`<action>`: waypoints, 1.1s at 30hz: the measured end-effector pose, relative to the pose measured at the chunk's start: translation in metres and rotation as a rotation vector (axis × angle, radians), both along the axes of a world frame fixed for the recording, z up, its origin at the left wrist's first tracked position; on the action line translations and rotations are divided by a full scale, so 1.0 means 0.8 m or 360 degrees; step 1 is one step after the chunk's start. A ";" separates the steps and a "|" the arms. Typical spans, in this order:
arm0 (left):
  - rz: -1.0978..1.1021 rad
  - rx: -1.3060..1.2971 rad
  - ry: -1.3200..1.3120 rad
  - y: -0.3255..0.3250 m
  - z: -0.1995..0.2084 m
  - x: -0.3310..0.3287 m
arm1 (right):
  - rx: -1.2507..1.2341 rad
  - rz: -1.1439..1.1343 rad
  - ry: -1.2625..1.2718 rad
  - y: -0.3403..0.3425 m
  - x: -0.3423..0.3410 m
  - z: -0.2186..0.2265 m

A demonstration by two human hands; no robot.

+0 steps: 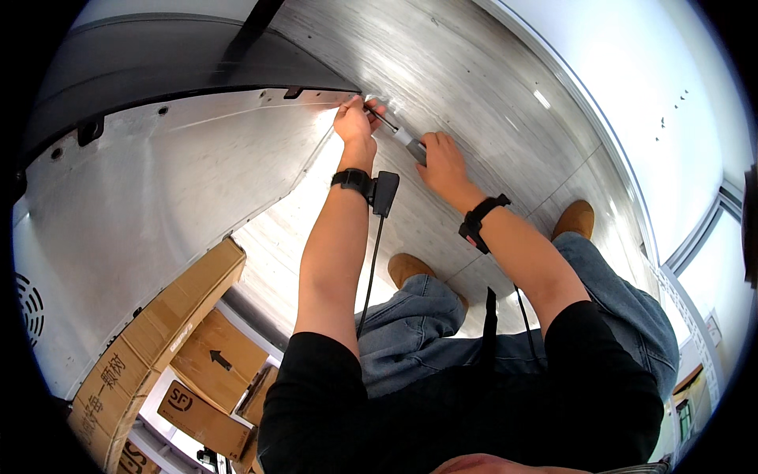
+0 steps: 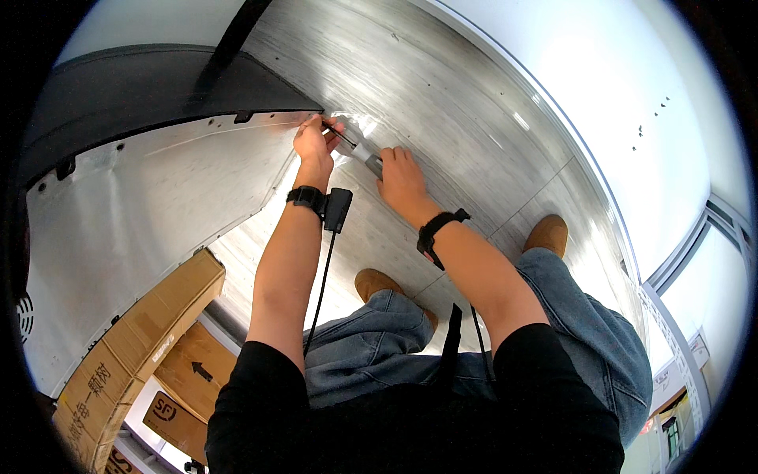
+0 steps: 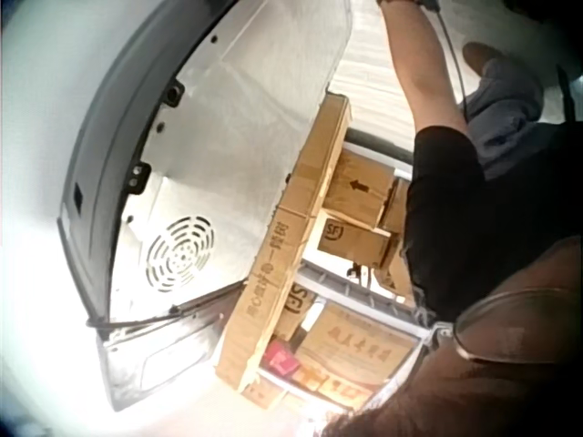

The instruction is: The person uses a screwdriver to fasten screws into the back panel of a white appliance, likely a refrigerator or freezer, securing it to a wall or frame. The person repeatedly picks up screws and tightens them at various points along the panel's edge.

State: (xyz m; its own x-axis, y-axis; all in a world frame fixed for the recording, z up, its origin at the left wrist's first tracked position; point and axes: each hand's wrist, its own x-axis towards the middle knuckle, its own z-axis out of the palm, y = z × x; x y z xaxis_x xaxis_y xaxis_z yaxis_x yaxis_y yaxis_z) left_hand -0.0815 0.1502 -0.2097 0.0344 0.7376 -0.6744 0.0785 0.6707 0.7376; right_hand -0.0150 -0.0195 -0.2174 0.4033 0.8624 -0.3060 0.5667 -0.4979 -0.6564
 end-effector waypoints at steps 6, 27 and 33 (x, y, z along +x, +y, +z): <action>-0.0311 0.0063 -0.0182 -0.031 0.019 0.033 | -0.0021 -0.0349 0.0291 -0.044 0.022 0.004; -0.1904 0.1140 -0.0618 -0.318 0.104 0.385 | 0.1096 -0.2178 0.0691 -0.328 0.156 0.018; -0.2134 0.2458 -0.0491 -0.347 0.076 0.412 | 0.1358 -0.2435 0.0958 -0.335 0.161 0.017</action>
State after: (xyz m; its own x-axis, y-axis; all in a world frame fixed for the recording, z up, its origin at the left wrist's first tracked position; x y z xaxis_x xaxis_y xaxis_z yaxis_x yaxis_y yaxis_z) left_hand 0.2481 -0.1270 -0.1491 0.8813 -0.0071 0.4724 -0.3253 -0.7341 0.5960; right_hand 0.1142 -0.2878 -0.2036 0.8998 -0.1256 -0.4179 -0.3800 0.2453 -0.8919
